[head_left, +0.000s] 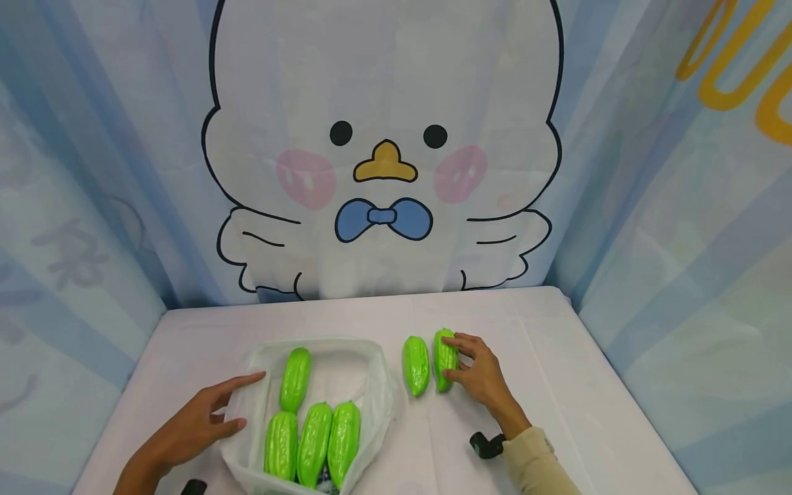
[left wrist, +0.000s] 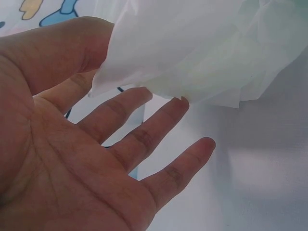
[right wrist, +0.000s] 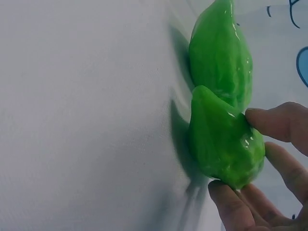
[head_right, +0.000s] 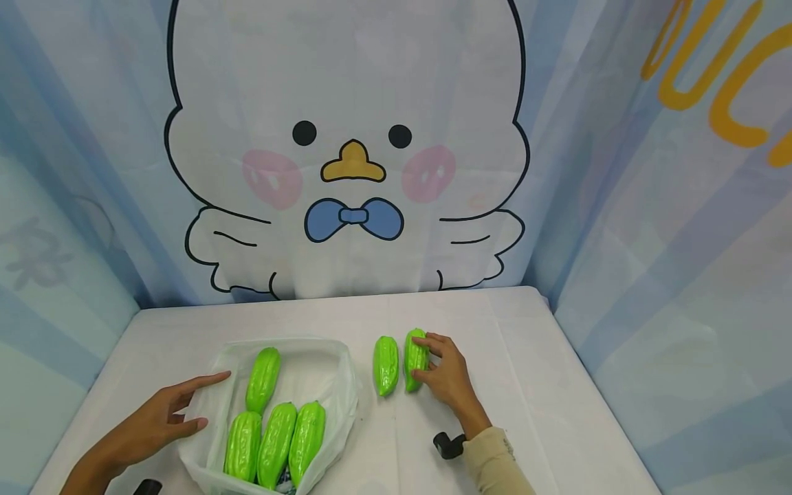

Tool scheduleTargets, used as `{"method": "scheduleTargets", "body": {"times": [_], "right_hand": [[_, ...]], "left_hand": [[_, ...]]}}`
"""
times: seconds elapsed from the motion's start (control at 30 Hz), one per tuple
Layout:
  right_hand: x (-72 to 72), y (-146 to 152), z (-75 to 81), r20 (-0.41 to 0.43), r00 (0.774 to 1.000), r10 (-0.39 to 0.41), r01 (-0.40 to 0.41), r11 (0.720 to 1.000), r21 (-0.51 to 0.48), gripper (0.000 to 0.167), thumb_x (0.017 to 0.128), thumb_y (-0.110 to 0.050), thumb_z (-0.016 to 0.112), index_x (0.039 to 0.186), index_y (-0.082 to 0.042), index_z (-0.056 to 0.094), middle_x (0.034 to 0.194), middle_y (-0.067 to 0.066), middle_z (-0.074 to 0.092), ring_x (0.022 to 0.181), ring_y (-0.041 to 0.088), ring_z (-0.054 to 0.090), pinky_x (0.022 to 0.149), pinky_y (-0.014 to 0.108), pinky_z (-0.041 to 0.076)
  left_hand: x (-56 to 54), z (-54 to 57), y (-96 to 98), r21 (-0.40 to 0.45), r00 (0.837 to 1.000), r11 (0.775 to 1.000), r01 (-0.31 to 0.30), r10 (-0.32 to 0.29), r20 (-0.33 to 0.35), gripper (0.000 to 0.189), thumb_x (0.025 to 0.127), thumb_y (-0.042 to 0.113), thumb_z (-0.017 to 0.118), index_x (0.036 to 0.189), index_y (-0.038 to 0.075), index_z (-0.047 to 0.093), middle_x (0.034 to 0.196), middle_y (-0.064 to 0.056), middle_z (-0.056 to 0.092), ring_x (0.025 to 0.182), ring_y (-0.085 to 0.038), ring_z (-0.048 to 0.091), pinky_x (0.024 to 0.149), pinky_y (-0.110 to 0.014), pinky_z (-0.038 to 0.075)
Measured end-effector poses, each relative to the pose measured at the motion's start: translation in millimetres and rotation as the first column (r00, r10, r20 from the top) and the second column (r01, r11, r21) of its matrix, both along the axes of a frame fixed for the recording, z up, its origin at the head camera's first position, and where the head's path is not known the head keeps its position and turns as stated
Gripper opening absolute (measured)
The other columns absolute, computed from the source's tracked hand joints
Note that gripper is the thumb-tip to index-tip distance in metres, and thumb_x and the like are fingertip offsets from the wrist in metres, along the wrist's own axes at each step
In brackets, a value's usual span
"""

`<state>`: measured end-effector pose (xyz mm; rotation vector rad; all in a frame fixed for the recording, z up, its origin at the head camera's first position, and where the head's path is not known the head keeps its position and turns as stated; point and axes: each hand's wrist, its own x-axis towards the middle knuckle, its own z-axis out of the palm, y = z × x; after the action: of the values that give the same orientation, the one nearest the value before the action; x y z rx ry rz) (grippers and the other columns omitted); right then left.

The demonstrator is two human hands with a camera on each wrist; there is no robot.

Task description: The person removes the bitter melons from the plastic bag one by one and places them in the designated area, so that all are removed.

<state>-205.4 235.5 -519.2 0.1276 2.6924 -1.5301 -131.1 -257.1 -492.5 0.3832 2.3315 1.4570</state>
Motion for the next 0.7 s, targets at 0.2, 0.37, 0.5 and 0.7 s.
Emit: {"method": "scheduleTargets", "body": {"times": [0.2, 0.37, 0.5, 0.7], "right_hand": [[-0.7, 1.4, -2.0, 0.002, 1.0, 0.014, -0.014, 1.0, 0.0, 0.064, 0.083, 0.006, 0.086, 0.141, -0.015, 0.07, 0.167, 0.013, 0.043, 0.148, 0.039, 0.051, 0.112, 0.044, 0.052], [-0.4, 1.8, 1.3, -0.023, 1.0, 0.002, -0.002, 1.0, 0.006, 0.067, 0.082, 0.005, 0.087, 0.143, -0.015, 0.069, 0.168, 0.014, 0.04, 0.152, 0.042, 0.045, 0.114, 0.045, 0.049], [-0.1, -0.7, 9.1, -0.056, 0.998, -0.008, 0.01, 1.0, 0.022, 0.071, 0.082, 0.003, 0.088, 0.145, -0.019, 0.067, 0.168, 0.012, 0.041, 0.154, 0.042, 0.043, 0.115, 0.044, 0.048], [3.6, -12.2, 27.1, -0.147, 0.988, 0.038, -0.037, 0.999, 0.008, 0.071, 0.082, 0.001, 0.09, 0.145, -0.021, 0.066, 0.167, 0.009, 0.043, 0.155, 0.037, 0.043, 0.115, 0.044, 0.048]], "left_hand": [[-0.8, -0.4, -1.0, -0.004, 1.0, 1.0, -0.004, 0.004, 0.009, 0.067, 0.105, 0.019, 0.068, 0.164, 0.006, 0.039, 0.169, -0.035, 0.028, 0.144, -0.067, 0.041, 0.097, -0.072, 0.055], [-0.8, -0.4, -0.8, -0.008, 1.0, 1.0, -0.001, 0.001, 0.007, 0.067, 0.105, 0.019, 0.068, 0.164, 0.006, 0.039, 0.168, -0.035, 0.028, 0.144, -0.067, 0.041, 0.097, -0.072, 0.055], [-0.8, -0.7, -0.6, -0.013, 1.0, 1.0, -0.003, 0.003, 0.004, 0.067, 0.105, 0.02, 0.068, 0.164, 0.006, 0.04, 0.168, -0.035, 0.03, 0.144, -0.066, 0.041, 0.097, -0.072, 0.055], [-2.2, -3.0, -1.6, -0.013, 1.0, 1.0, -0.004, 0.004, -0.001, 0.067, 0.105, 0.019, 0.069, 0.164, 0.007, 0.039, 0.168, -0.034, 0.03, 0.144, -0.066, 0.041, 0.096, -0.071, 0.056]]}}
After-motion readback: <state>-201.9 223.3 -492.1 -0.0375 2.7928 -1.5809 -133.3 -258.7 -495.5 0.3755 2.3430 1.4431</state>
